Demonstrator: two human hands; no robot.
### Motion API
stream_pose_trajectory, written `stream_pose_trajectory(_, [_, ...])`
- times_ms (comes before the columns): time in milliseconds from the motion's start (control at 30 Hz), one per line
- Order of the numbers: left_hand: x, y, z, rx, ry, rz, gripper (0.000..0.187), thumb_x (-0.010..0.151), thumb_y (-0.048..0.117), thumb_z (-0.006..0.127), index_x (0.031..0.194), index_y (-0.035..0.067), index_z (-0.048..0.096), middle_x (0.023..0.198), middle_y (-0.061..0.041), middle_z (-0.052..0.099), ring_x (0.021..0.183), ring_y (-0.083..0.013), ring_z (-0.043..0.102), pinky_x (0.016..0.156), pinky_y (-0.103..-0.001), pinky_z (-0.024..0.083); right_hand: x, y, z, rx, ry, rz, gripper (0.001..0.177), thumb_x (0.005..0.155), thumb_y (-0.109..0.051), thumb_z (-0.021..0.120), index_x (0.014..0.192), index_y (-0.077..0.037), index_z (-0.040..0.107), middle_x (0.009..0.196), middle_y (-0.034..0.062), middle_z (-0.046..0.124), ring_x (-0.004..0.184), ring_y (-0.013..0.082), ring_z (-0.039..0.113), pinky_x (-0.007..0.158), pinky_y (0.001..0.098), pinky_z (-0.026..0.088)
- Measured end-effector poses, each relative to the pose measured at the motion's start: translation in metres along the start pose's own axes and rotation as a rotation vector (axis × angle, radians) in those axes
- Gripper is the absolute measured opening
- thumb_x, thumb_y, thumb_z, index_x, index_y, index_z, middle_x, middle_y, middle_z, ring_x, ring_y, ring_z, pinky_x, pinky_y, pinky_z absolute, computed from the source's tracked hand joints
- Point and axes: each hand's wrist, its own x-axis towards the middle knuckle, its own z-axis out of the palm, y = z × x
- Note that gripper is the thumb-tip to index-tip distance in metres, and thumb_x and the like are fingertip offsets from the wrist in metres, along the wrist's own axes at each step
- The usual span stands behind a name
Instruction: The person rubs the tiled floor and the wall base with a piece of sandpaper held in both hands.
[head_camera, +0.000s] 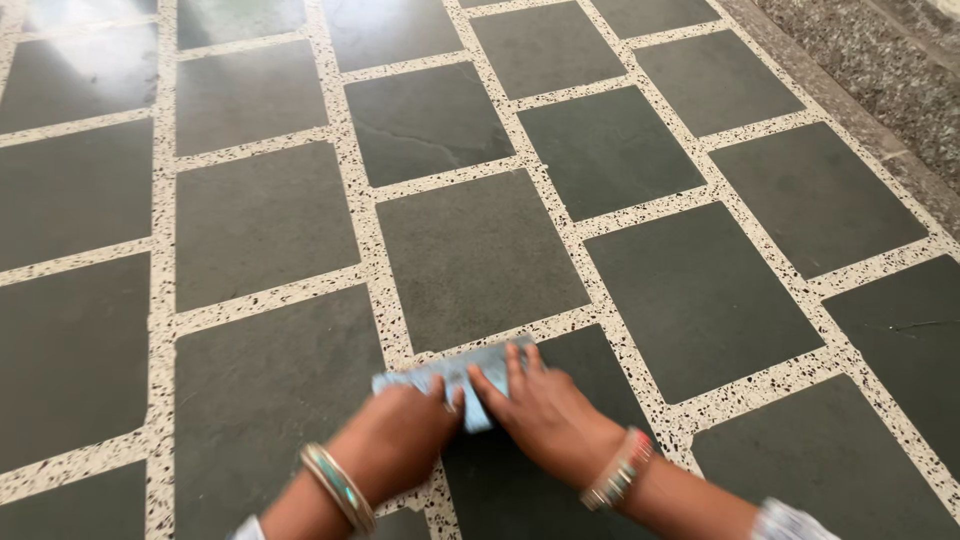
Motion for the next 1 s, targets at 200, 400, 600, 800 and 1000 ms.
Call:
stream_pose_trajectory(200, [0.026,0.003,-0.001,0.097,-0.017,0.089,0.062,0.092,0.013,0.062,0.148,-0.006,0.041,0.139,-0.037,0.050,0.096,-0.0375,0.072,0.073,-0.043,0.061,0.001,0.020,0.008,-0.087,0.025,0.045,0.062,0.095,-0.015,0.047,0.154,-0.002,0.033,0.136,0.0480,0.045,0.121,0.0553,0.056,0.064,0.0374,0.062])
stream_pose_trajectory(400, [0.091,-0.039,-0.027,0.014,0.195,-0.086,0.061,0.083,0.008,0.064,0.143,0.006,0.049,0.135,-0.025,0.057,0.092,-0.0374,0.072,0.074,-0.044,0.061,0.060,0.093,0.029,-0.087,-0.043,0.152,0.062,0.098,-0.017,0.044,0.158,-0.015,0.030,0.143,0.0402,0.044,0.124,0.0520,0.055,0.076,0.0415,0.061])
stream_pose_trajectory(600, [0.135,-0.009,-0.054,-0.029,0.064,-0.098,0.040,0.088,0.018,0.066,0.126,0.008,0.059,0.106,-0.015,0.073,0.094,-0.0346,0.072,0.075,-0.046,0.060,0.033,0.153,0.007,-0.013,-0.214,0.090,0.062,0.098,-0.013,0.041,0.158,-0.027,0.030,0.144,0.0310,0.048,0.122,0.0433,0.059,0.091,0.0488,0.055])
stream_pose_trajectory(800, [0.162,0.119,-0.045,0.001,0.058,0.172,0.024,0.097,0.019,0.057,0.112,0.005,0.068,0.096,-0.017,0.076,0.087,-0.0315,0.075,0.071,-0.044,0.060,-0.122,0.162,0.004,-0.094,-0.461,-0.096,0.079,0.091,-0.020,0.048,0.161,-0.006,0.015,0.139,0.0412,0.046,0.117,0.0444,0.061,0.089,0.0493,0.054])
stream_pose_trajectory(1000, [0.187,0.205,-0.045,-0.086,0.049,0.218,0.041,0.096,0.017,0.057,0.130,-0.003,0.059,0.119,-0.030,0.066,0.099,-0.0378,0.072,0.079,-0.047,0.061,-0.211,0.170,0.031,-0.171,-0.213,-0.156,0.082,0.087,-0.016,0.052,0.156,0.008,0.015,0.133,0.0531,0.038,0.119,0.0607,0.053,0.090,0.0471,0.058])
